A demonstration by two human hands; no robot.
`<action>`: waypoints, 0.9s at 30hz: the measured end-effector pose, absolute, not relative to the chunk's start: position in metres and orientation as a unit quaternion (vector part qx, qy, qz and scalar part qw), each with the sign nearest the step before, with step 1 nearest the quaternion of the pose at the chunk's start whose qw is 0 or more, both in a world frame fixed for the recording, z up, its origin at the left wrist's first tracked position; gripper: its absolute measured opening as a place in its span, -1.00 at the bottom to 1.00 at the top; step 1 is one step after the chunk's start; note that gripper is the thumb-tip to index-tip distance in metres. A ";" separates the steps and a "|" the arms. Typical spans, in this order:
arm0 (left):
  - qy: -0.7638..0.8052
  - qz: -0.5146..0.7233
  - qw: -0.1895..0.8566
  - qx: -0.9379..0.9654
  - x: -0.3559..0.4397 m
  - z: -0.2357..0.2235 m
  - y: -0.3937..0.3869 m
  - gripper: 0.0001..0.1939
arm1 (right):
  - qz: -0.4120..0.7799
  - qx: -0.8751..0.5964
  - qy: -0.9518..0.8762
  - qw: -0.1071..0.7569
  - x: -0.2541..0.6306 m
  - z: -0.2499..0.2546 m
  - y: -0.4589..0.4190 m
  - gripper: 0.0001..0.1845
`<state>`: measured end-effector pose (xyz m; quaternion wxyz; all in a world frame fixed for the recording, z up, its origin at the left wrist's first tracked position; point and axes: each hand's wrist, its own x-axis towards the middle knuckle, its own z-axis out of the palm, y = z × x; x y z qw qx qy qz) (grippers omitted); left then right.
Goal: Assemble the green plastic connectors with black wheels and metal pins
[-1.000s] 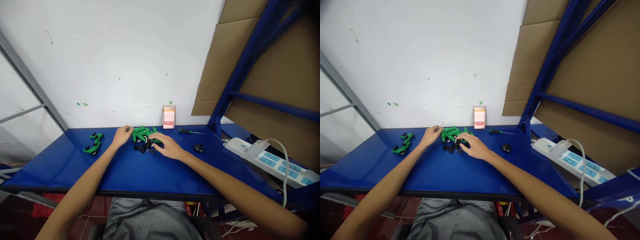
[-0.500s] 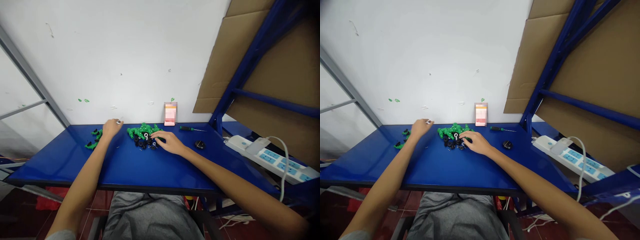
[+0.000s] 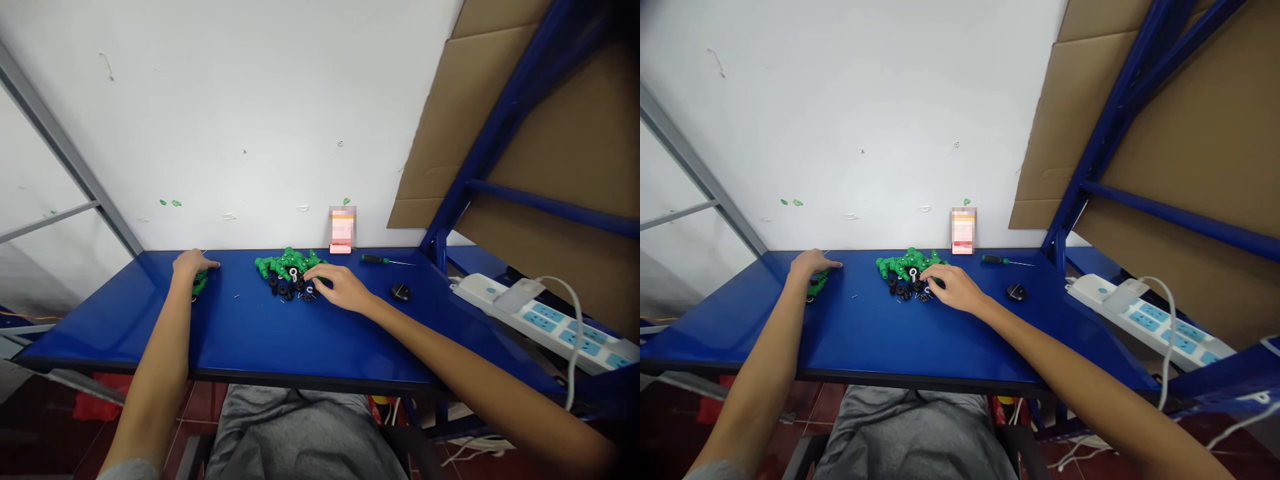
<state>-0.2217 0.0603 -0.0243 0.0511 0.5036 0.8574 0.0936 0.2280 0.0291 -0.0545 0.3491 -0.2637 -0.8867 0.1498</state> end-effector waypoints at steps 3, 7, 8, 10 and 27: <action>0.836 0.065 0.095 0.537 -0.223 -0.023 0.064 -0.44 | 0.131 -0.274 -0.890 0.341 0.228 -0.054 0.029 -0.68; 0.798 0.127 0.088 0.582 -0.221 -0.020 0.063 -0.55 | 0.115 -0.272 -0.892 0.341 0.229 -0.054 0.027 -0.69; 0.791 0.159 0.070 0.586 -0.216 -0.018 0.063 -0.55 | 0.115 -0.270 -0.892 0.343 0.230 -0.054 0.027 -0.69; 0.758 0.267 0.028 0.594 -0.200 -0.015 0.061 -0.55 | 0.120 -0.265 -0.891 0.349 0.230 -0.052 0.026 -0.70; 0.341 0.426 0.178 0.819 0.004 -0.049 0.000 -0.57 | 0.657 -0.267 -0.575 0.408 0.192 -0.063 0.008 -0.37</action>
